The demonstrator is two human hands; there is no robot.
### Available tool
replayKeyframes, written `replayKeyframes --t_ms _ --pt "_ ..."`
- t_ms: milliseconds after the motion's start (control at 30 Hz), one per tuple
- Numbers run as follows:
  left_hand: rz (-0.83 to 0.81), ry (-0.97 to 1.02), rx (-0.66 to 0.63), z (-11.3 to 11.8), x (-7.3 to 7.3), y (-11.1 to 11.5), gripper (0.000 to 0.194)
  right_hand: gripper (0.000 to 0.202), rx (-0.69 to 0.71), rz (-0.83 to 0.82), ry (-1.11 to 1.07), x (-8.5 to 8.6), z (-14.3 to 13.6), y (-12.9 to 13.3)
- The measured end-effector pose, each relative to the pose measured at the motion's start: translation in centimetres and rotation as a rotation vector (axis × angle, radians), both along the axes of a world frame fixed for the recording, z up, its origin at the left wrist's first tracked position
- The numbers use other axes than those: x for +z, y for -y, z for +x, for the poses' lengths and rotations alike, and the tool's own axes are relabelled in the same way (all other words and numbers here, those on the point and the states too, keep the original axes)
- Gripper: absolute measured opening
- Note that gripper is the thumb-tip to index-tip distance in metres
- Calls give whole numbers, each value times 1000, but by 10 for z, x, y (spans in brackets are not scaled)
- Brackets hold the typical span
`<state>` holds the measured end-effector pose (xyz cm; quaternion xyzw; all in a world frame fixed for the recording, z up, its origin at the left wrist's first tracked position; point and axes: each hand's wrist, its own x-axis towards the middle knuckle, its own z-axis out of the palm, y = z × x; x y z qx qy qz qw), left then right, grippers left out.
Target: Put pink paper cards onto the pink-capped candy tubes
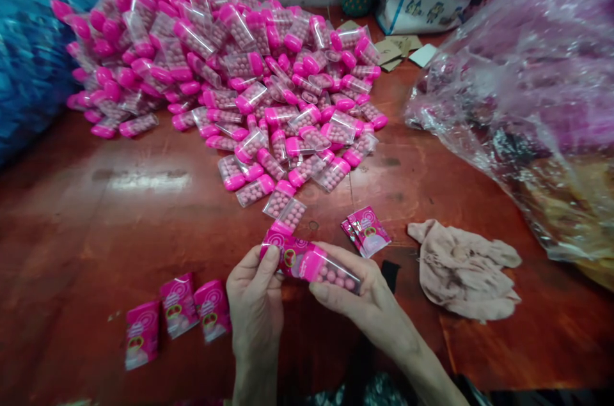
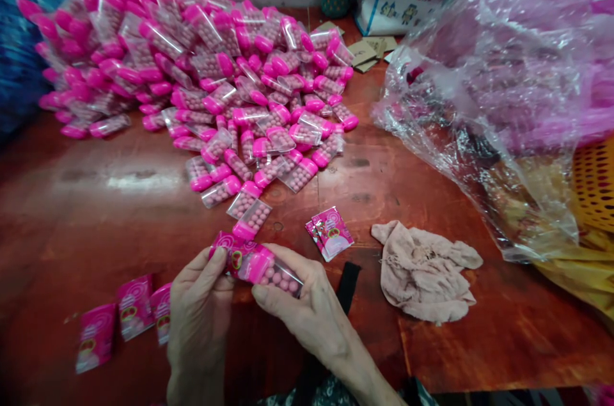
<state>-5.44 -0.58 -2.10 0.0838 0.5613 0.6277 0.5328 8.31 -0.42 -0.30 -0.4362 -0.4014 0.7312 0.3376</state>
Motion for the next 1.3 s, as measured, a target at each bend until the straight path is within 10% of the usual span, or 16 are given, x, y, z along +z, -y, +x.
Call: replayKeyframes --t_ms 267,633,933,1167,1300 --pt "91 37 -16 8 2 2 42 32 -73 34 25 1 -2 0" --pt "-111 227 -240 11 -8 -1 14 16 -15 106 291 -7 -1 5" --pt "-138 196 -227 19 0 0 29 15 -59 -9 -41 -8 -9 1" --pt "-121 98 -204 24 -4 0 19 19 -75 58 337 -11 -11 11" --pt "-115 169 -206 22 -5 1 23 18 -82 40 185 -12 -12 9"
